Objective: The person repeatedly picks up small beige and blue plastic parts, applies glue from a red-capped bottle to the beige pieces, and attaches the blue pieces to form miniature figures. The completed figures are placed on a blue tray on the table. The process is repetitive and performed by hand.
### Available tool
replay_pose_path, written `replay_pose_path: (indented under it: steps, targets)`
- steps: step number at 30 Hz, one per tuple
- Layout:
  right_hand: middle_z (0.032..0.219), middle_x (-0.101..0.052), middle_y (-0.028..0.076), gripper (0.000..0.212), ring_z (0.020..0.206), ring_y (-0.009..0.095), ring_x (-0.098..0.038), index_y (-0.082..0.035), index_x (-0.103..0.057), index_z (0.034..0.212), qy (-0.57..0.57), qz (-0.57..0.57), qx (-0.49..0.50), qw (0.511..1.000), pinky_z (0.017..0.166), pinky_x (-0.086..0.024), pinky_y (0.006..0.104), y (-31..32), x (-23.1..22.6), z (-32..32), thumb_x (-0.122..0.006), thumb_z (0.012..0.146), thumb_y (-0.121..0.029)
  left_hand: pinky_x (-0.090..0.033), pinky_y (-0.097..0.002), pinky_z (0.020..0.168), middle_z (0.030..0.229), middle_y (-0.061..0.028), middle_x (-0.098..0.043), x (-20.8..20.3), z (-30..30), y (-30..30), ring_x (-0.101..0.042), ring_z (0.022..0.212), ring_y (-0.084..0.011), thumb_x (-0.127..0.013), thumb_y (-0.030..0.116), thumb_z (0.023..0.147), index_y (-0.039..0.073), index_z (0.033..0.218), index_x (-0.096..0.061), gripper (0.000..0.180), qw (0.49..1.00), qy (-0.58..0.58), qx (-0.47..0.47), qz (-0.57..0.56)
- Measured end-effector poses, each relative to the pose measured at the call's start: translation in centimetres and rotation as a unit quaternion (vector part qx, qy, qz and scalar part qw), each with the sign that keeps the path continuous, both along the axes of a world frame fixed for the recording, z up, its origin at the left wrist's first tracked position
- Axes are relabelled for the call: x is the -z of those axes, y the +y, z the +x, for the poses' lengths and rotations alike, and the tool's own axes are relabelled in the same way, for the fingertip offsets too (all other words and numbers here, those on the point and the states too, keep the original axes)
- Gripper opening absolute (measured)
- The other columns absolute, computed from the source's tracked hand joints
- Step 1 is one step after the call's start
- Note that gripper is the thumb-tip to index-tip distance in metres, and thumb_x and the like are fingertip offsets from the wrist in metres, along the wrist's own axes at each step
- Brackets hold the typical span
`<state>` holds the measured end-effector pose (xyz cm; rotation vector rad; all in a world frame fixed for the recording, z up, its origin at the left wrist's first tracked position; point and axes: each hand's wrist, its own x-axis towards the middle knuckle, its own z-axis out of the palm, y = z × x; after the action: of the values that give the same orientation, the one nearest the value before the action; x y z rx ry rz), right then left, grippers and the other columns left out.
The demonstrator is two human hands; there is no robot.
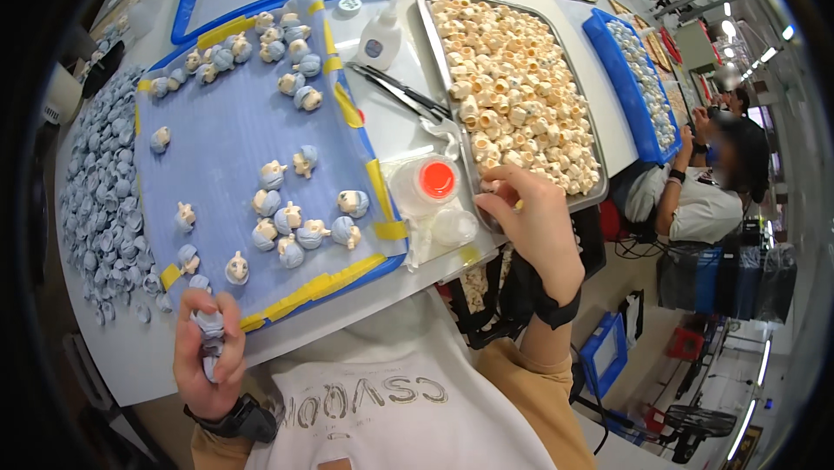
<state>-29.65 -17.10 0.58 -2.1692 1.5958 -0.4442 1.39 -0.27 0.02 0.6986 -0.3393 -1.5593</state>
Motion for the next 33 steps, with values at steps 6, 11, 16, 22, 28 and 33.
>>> replay_pose_path:
  steps: [6,11,16,22,28,33]
  targets:
    - [0.063,-0.057,0.004,0.022,0.056,0.009,-0.052,-0.006,-0.064,0.096,-0.032,0.039,0.035,0.998,0.052,-0.041,0.0242,-0.1,0.7,-0.2,-0.067,0.074,-0.008,-0.034,-0.0179,0.042,0.089,-0.0173,-0.055,-0.1,0.0,0.6,-0.042,0.048,-0.0068,-0.055,0.021,0.087,-0.002,0.102,-0.049,0.028,0.997,-0.073,0.007,0.037]
    - [0.061,-0.057,0.003,0.022,0.056,0.008,-0.051,-0.005,-0.063,0.094,-0.015,0.015,0.063,0.998,0.051,-0.040,0.0237,0.0,0.7,-0.6,-0.068,0.073,-0.006,-0.032,-0.0168,0.041,0.082,-0.0151,-0.059,-0.1,0.0,0.3,-0.043,0.048,-0.0061,-0.061,0.030,0.085,-0.002,0.100,-0.050,0.037,0.989,-0.131,0.060,-0.008]
    - [0.056,-0.048,0.005,0.020,0.050,0.013,-0.045,-0.003,-0.056,0.088,0.012,-0.024,0.056,0.998,0.049,-0.039,0.0267,-0.3,1.6,-0.6,-0.067,0.072,-0.003,-0.028,-0.0173,0.037,0.073,-0.0113,-0.058,0.4,-0.1,0.4,-0.037,0.043,-0.0038,-0.058,0.038,0.086,0.002,0.097,-0.048,0.039,0.994,-0.086,0.068,-0.016]
    - [0.057,-0.047,0.002,0.016,0.051,0.009,-0.044,-0.003,-0.054,0.091,-0.001,-0.147,0.083,0.986,0.050,-0.038,0.0243,0.5,1.2,-0.9,-0.061,0.076,-0.003,-0.027,-0.0167,0.039,0.065,-0.0049,-0.051,0.3,-0.1,0.5,-0.036,0.044,-0.0028,-0.048,0.033,0.093,0.000,0.103,-0.051,0.036,0.986,-0.152,0.070,-0.003]
    - [0.090,-0.054,0.003,0.011,0.073,0.007,-0.049,0.002,-0.054,0.093,-0.276,-0.146,0.098,0.945,0.062,-0.040,0.0185,2.3,0.5,-1.2,-0.050,0.084,-0.003,-0.031,-0.0166,0.042,0.076,-0.0089,-0.058,0.0,-0.5,0.1,-0.038,0.046,-0.0028,-0.039,0.023,0.095,-0.003,0.111,-0.052,0.033,0.991,-0.112,0.063,0.030]
    - [0.093,-0.057,0.007,0.025,0.077,0.009,-0.054,0.004,-0.055,0.106,-0.281,-0.136,0.051,0.949,0.066,-0.044,0.0209,3.6,-1.1,0.7,-0.044,0.084,-0.003,-0.032,-0.0168,0.043,0.086,-0.0150,-0.062,0.0,-0.3,0.3,-0.039,0.048,-0.0032,-0.039,0.015,0.090,-0.003,0.107,-0.052,0.028,0.985,-0.139,0.098,0.029]
